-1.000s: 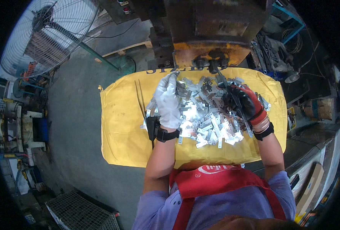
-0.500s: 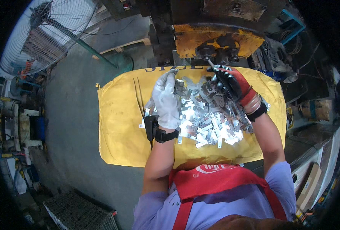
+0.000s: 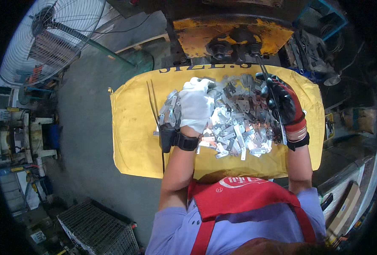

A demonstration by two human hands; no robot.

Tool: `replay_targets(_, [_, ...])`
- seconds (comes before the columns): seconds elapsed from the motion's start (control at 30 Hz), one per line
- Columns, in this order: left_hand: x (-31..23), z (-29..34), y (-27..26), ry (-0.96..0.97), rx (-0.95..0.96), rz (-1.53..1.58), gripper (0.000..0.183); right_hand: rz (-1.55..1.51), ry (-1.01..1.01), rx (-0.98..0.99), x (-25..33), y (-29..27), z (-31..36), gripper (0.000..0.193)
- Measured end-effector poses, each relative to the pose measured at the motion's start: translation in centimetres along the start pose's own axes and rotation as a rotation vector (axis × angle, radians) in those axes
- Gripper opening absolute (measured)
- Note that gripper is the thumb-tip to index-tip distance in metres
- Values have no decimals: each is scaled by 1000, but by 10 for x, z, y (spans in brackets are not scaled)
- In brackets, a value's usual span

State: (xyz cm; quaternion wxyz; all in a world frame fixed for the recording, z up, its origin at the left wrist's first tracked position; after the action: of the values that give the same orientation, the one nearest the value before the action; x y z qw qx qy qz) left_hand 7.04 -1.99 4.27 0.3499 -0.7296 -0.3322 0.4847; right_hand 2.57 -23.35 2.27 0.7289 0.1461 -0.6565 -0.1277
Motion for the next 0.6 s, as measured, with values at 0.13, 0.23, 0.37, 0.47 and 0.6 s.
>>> replay_targets(0.13, [-4, -4, 7, 12, 14, 119, 16, -107, 12, 26, 9, 3, 5, 35])
replay_targets(0.23, [11, -10, 4, -75, 39, 255, 22, -145, 41, -11, 5, -3, 8, 35])
replay_targets(0.37, [-6, -20, 11, 177, 101, 59, 32, -98, 43, -9, 11, -3, 14, 34])
replay_targets(0.47, [-11, -16, 23, 202, 156, -49, 34, -115, 38, 1, 15, -1, 16, 34])
replay_targets(0.6, [-18, -12, 23, 178, 140, -71, 23, -144, 61, -20, 15, -2, 17, 34])
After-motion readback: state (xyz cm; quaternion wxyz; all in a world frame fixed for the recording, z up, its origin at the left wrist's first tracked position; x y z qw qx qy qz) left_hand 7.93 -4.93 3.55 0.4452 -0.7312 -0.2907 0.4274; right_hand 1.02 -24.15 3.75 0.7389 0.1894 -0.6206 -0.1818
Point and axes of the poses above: each hand's wrist, its own z-axis away from the middle knuckle, its own y-axis out of the palm, x = y × z, the point moved 8 cm from there along -z, towards the middle knuckle, and after that the axes turned 6 degrees about -y, right-handed, at the moved point
